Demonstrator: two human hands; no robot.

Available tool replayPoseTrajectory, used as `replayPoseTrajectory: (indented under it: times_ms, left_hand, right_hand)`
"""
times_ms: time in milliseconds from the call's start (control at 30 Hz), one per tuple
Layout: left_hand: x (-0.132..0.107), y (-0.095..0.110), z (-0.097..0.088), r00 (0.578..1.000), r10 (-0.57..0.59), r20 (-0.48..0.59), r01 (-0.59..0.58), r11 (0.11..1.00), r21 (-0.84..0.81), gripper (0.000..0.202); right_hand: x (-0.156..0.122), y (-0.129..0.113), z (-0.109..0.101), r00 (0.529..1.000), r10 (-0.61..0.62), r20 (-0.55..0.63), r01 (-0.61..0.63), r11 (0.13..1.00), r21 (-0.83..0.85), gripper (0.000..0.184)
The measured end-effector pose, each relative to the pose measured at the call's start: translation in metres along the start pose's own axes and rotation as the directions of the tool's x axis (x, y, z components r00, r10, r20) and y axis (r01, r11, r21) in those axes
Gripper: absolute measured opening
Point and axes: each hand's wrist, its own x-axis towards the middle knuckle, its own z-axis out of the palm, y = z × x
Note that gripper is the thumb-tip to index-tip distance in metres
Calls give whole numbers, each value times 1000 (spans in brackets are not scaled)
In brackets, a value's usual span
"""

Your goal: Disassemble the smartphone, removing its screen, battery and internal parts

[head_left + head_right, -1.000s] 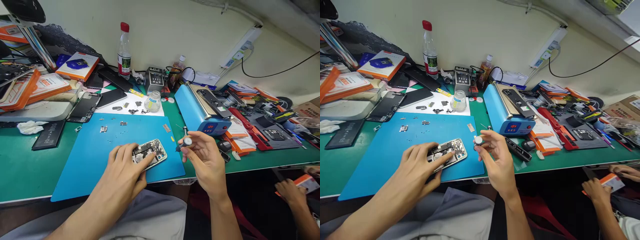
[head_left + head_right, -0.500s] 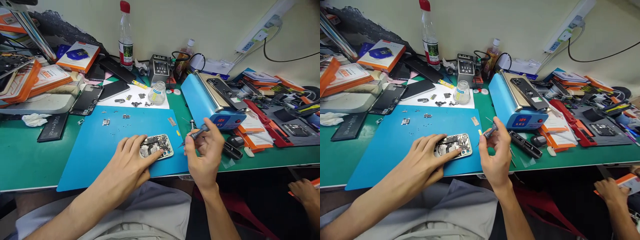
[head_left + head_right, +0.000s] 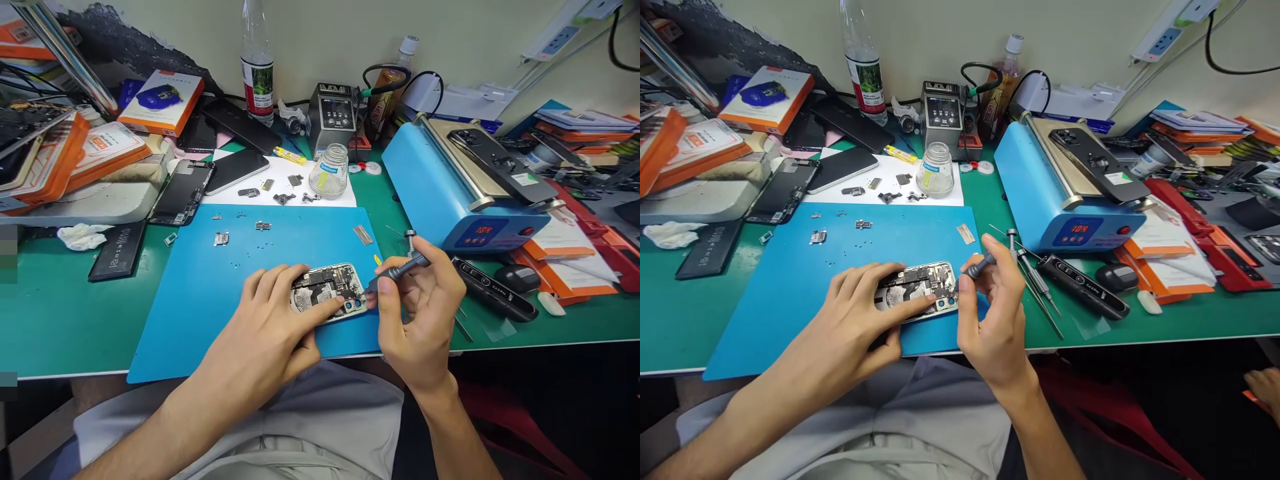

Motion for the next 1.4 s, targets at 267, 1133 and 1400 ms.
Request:
replayPoseTrajectory:
  times_ms: [267, 1133, 1400]
  left_hand:
    - [1, 0, 0, 1000, -4, -2, 4, 1000, -11, 59]
    - [18, 18, -8, 994, -77, -76, 71, 994, -79, 27]
    - [47, 29, 11, 987, -130, -92, 122, 989, -89, 17]
  right_hand:
    - [-2, 2, 0, 1000, -4, -4, 4, 999, -51, 77]
    - [5, 4, -6, 971, -233, 45, 236, 970, -58, 67]
    - [5, 0, -1, 997, -84, -2, 83, 992, 97, 71]
